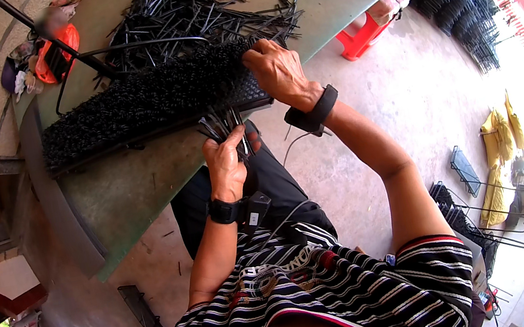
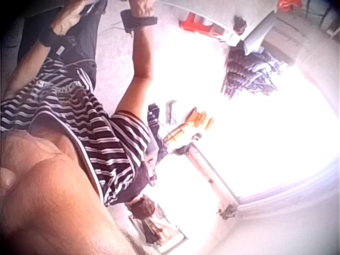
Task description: The person inserts thin black metal rods into the holes of a rectangular broom head base. They pick up bundles of rods from a pile on the table and push them into the base one by one or in small groups. The person works continuously, filling the base with rods to form the broom bristles.
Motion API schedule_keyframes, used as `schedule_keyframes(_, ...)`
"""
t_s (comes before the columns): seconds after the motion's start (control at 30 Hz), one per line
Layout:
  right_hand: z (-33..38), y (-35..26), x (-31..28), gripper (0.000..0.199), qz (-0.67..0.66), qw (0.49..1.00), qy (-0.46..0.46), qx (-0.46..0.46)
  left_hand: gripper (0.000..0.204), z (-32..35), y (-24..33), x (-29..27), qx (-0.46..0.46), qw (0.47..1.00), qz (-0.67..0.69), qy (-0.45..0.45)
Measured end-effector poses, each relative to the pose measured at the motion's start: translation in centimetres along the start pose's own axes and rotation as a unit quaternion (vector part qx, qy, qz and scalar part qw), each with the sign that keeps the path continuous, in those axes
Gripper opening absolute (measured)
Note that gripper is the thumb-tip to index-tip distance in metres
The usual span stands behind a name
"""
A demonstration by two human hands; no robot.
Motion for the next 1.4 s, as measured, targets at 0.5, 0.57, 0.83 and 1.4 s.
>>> schedule_keyframes(0.5,3.1,2.3,2.5,0.017,-0.452,0.834,-0.085,0.305,0.011,0.0,-1.8,1.7,-0.055,0.987,-0.076,-0.129)
schedule_keyframes(0.57,2.7,2.5,1.7,0.010,-0.492,0.814,-0.018,0.308,0.011,0.0,-1.9,1.6,-0.050,0.987,-0.085,-0.128)
schedule_keyframes(0.83,1.5,0.8,-2.5,0.011,-0.280,0.941,0.142,0.131,0.007,-0.5,-2.0,0.2,-0.042,0.992,-0.082,-0.084)
schedule_keyframes(1.4,0.0,-1.9,0.7,0.009,-0.041,0.998,-0.025,-0.045,0.006,-0.2,-1.0,0.2,-0.033,0.993,-0.081,-0.074)
Point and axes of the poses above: each hand's wrist, its own z-axis away from the middle knuckle, its own x-axis out of the palm, y = z × x, the point moved 9 cm from there along -z, towards the middle knuckle, and after that the axes turned 3 degrees about x, right-handed, at the moved point
